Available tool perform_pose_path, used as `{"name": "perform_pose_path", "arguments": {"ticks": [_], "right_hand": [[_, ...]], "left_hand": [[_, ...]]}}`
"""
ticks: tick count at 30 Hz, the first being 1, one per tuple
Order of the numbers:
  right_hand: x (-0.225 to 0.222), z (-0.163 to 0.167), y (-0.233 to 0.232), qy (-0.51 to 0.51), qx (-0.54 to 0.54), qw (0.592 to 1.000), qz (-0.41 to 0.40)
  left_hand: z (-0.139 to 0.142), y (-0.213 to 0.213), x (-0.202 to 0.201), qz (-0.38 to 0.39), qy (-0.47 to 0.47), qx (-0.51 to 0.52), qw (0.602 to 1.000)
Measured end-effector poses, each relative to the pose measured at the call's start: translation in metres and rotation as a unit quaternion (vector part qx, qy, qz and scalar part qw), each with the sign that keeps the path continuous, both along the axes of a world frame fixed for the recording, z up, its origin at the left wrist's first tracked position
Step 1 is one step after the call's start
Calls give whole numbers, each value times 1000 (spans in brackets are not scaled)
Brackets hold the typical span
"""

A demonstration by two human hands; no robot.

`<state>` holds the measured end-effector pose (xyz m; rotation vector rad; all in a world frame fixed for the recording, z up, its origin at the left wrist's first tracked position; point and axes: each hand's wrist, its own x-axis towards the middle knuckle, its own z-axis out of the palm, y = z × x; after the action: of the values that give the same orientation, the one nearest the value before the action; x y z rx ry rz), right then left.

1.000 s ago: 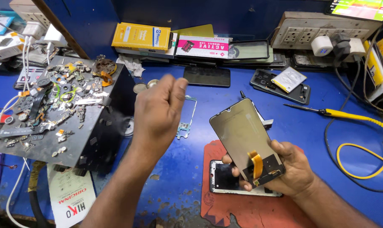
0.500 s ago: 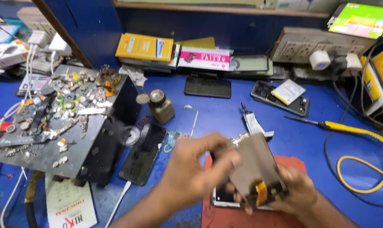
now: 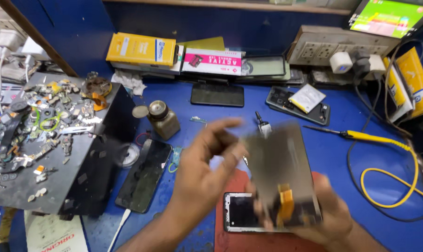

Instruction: The person cleans the inside of a smartphone chassis, then uses tweezers to remove a black adhesive strip. They pick up a new display assembly, align and connect the ribbon cable, and press the display into the chassis. The person then places the motherboard into the chassis and secures it with a metal bracket.

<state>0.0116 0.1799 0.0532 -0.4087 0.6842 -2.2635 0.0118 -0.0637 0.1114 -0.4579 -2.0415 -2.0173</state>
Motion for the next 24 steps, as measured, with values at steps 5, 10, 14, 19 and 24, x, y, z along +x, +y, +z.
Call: {"name": "perform_pose_path", "arguments": {"ticks": [5,10,14,19,24], "right_hand": [[-13,-10,-5,-41,57,992,-104],[-18,-15,-7,74,145,976,-145],[-26,-14,-3,145,231,943,-192],[-36,-10,7,130,170,954,-211],[-36,-4,10,117,147,963,-191]], "left_hand": [[-37,16,-6,79,-6,-14,997],[-73,30,6,-44,10,-50,998],[-80,28,-4,-118,-101,70,985],[-90,12,-13,-125,-265,198,936],[-95,10,-15,-79,-263,193,942]]}}
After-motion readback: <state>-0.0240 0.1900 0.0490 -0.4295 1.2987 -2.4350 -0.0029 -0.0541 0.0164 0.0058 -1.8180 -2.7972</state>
